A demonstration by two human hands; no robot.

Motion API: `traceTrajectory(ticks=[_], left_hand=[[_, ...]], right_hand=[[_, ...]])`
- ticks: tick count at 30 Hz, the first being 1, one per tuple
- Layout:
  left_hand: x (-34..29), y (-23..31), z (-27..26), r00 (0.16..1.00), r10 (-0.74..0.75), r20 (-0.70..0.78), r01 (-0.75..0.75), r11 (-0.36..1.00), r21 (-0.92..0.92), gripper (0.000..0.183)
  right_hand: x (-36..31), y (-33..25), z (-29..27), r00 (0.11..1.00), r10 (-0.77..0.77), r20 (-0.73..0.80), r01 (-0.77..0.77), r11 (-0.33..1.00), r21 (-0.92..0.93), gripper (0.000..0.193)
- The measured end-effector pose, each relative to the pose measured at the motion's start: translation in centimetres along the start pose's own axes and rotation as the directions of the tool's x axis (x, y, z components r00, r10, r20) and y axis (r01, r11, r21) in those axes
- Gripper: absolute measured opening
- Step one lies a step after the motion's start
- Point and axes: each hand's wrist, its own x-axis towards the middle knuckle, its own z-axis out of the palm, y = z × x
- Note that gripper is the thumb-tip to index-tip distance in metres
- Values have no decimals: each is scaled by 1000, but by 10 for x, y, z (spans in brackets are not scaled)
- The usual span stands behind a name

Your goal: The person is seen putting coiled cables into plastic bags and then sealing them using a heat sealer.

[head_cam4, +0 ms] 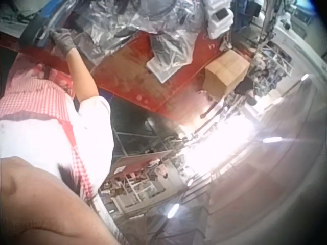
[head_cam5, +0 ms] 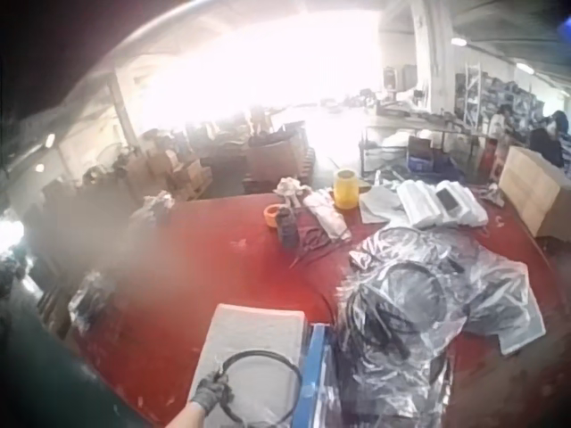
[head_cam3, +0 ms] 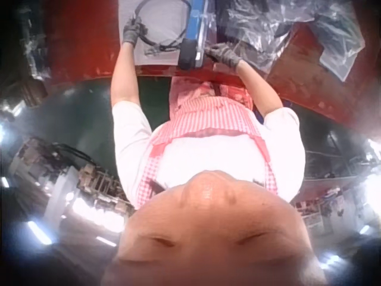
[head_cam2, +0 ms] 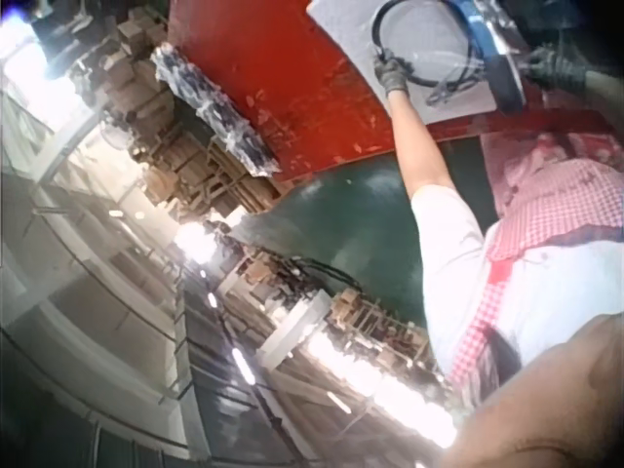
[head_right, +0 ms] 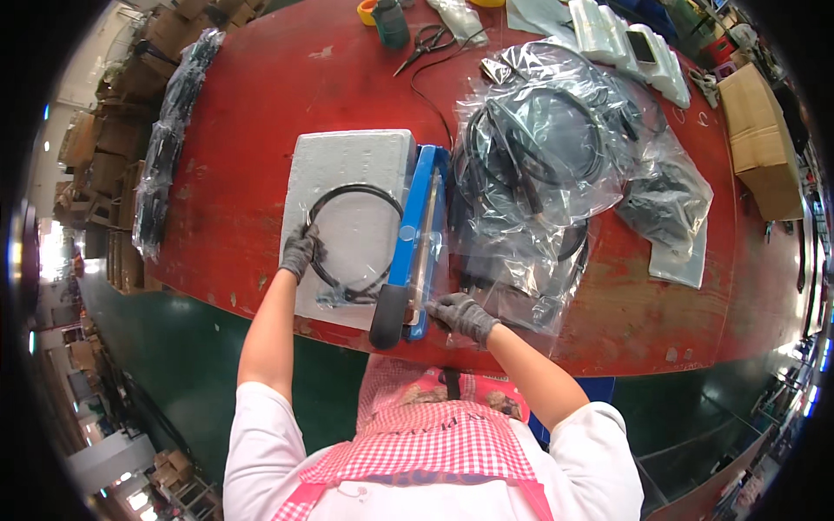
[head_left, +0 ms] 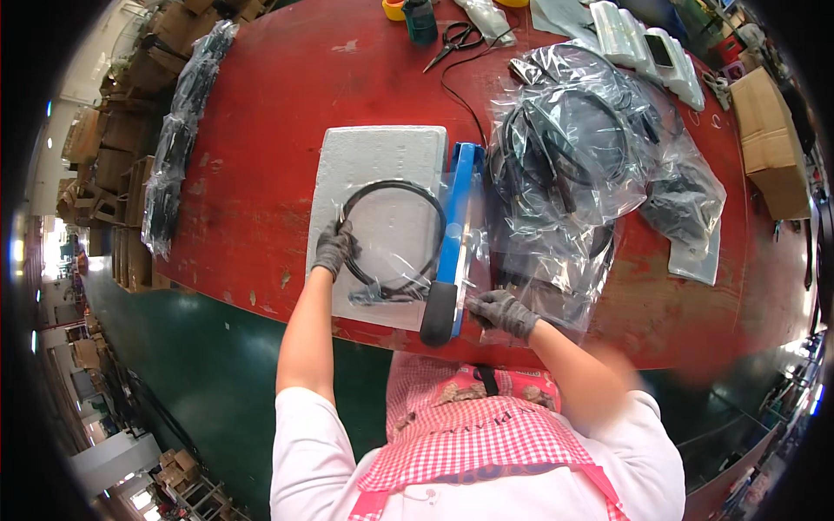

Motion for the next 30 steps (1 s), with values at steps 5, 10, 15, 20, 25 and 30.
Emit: traceTrajectory(ticks=[5,10,15,20,25,30], left_hand=[[28,34,6,997,-35,74,33,999,27,20],[55,40,0,977,41,210,-50,998,37,19],[55,39,3,932,41,359,-29,999,-39,18],[43,31,-3,908,47,416,-48,999,-9,19],[38,32,-16,898,45,438,-42,999,-15,20],[29,14,-47,799,-39,600,77,996,-38,26]], right_hand=[[19,7,-5,953,-13,-303,35,997,67,28],[-9,-47,16,588,-273,-761,410,912,-9,39],[-36,-98,113,532,-571,-625,-84,699,-710,58],[5,-59,151,363,-580,-729,-412,601,-684,57],[46,-7,149,167,-759,-629,-336,556,-760,50],[52,-1,149,96,-800,-593,-252,557,-792,49]])
